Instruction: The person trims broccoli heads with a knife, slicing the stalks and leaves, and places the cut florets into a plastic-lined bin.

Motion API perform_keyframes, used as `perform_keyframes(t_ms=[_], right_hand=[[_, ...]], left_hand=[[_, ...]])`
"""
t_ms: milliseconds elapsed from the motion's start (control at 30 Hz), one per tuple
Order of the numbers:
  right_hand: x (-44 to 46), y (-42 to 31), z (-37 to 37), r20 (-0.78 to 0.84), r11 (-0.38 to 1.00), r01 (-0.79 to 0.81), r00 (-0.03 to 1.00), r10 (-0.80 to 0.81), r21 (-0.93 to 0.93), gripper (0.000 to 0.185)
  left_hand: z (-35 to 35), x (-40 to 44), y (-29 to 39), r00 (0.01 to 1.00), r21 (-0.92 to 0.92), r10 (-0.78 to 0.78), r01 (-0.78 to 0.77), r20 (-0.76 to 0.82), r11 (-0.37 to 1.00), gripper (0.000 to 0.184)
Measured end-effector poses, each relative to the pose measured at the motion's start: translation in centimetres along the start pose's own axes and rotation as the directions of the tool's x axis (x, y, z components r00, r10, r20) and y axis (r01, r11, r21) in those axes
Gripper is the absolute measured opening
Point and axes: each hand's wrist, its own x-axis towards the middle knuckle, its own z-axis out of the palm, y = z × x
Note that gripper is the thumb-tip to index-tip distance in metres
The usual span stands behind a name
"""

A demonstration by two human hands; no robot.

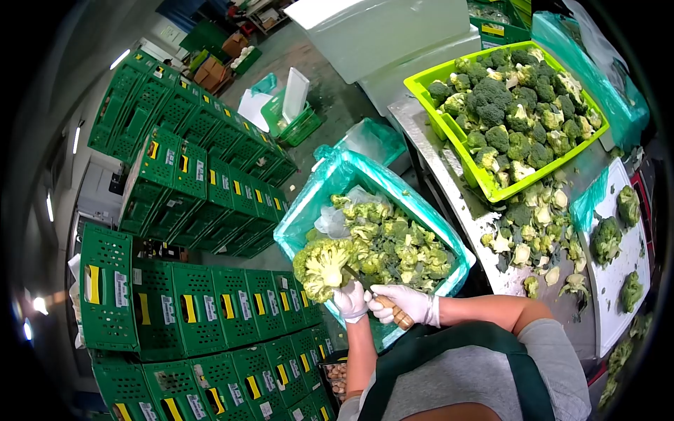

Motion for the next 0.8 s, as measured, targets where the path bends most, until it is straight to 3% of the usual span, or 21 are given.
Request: perform_keyframes(t_ms=[67, 133, 200, 267, 300, 333, 367, 400, 433, 467, 500, 533, 600, 633, 733, 767, 800], right_hand=[[1.2, 0.3, -1.2, 0.060, 0.991, -0.003, 0.998, -0.005, 0.130, 0.024], [0.5, 0.0, 0.0, 0.117, 0.987, -0.014, 0.993, -0.005, 0.160, 0.023], [0.3, 0.0, 0.0, 0.106, 0.986, -0.001, 0.994, -0.017, 0.167, 0.023], [-0.2, -0.1, -0.2, 0.145, 0.980, -0.020, 0.989, -0.009, 0.196, 0.024], [-1.1, -0.1, 0.1, 0.209, 0.990, -0.092, 0.976, 0.068, 0.109, 0.025], [-2.1, -0.3, 0.8, 0.263, 0.987, -0.159, 0.953, 0.150, 0.016, 0.025], [-4.0, -0.9, 3.3, 0.323, 0.988, -0.043, 0.942, 0.088, -0.146, 0.026], [-4.1, -1.2, 3.0, 0.320, 0.987, -0.051, 0.942, 0.097, -0.150, 0.026], [-3.7, -1.8, 2.3, 0.126, 0.979, 0.070, 0.991, -0.046, -0.189, 0.027], [-3.1, -2.4, 1.1, -0.067, 0.953, 0.183, 0.977, -0.205, -0.242, 0.027], [-2.5, -2.8, -2.6, -0.127, 0.935, 0.189, 0.964, -0.235, -0.302, 0.022], [-2.3, -3.2, -2.7, -0.110, 0.876, 0.374, 0.899, -0.423, -0.305, 0.021], [-2.9, -3.7, -2.4, -0.154, 0.840, 0.338, 0.887, -0.435, -0.423, 0.021], [-2.9, -3.8, -2.1, -0.155, 0.843, 0.331, 0.891, -0.428, -0.424, 0.021], [-2.3, -3.8, -1.6, -0.184, 0.778, 0.229, 0.897, -0.403, -0.586, 0.022], [-2.1, -3.8, -1.3, -0.187, 0.762, 0.225, 0.892, -0.412, -0.607, 0.021], [-1.8, -3.8, -0.8, -0.190, 0.747, 0.219, 0.888, -0.420, -0.628, 0.020]], left_hand=[[-2.8, 1.1, 0.5, 0.999, -0.032, -0.026, 0.027, 0.039, 0.999, 0.046], [-4.6, 1.9, 0.8, 1.000, 0.060, -0.017, 0.018, -0.016, 0.998, 0.051], [-2.5, 2.1, 0.4, 0.999, 0.109, 0.012, -0.007, -0.043, 0.994, 0.055], [0.6, 1.8, -0.7, 0.957, 0.270, 0.260, -0.218, -0.131, 0.938, 0.049], [0.8, 2.4, -0.2, 0.952, 0.233, 0.264, -0.224, -0.153, 0.946, 0.042], [1.1, 3.3, 0.2, 0.918, 0.425, 0.382, -0.305, -0.108, 0.852, 0.037], [-3.2, 3.7, 1.8, 0.943, 0.358, 0.309, -0.247, -0.125, 0.900, 0.038], [-7.3, 3.9, 3.0, 0.964, 0.291, 0.232, -0.186, -0.132, 0.938, 0.040], [-3.5, 3.4, 2.6, 0.961, 0.072, 0.238, -0.229, -0.139, 0.971, 0.049], [-2.7, 2.5, 2.8, 0.977, -0.061, 0.206, -0.209, -0.045, 0.976, 0.050], [-2.7, 2.1, 3.0, 0.984, -0.073, 0.172, -0.169, 0.049, 0.983, 0.047], [-3.0, 1.3, 3.2, 0.980, -0.084, 0.148, -0.137, 0.135, 0.987, 0.044], [-1.4, 0.3, 2.8, 0.995, -0.214, 0.079, -0.064, 0.063, 0.975, 0.044], [-0.7, 0.1, 2.8, 0.971, -0.292, -0.052, 0.121, 0.234, 0.949, 0.042], [0.5, -0.2, 1.4, 0.999, -0.253, -0.023, 0.014, -0.031, 0.967, 0.042], [2.5, -0.5, 0.8, 0.993, -0.227, -0.035, 0.060, 0.112, 0.972, 0.044], [1.8, -0.3, 0.8, 0.978, -0.337, -0.105, 0.162, 0.181, 0.927, 0.043]])
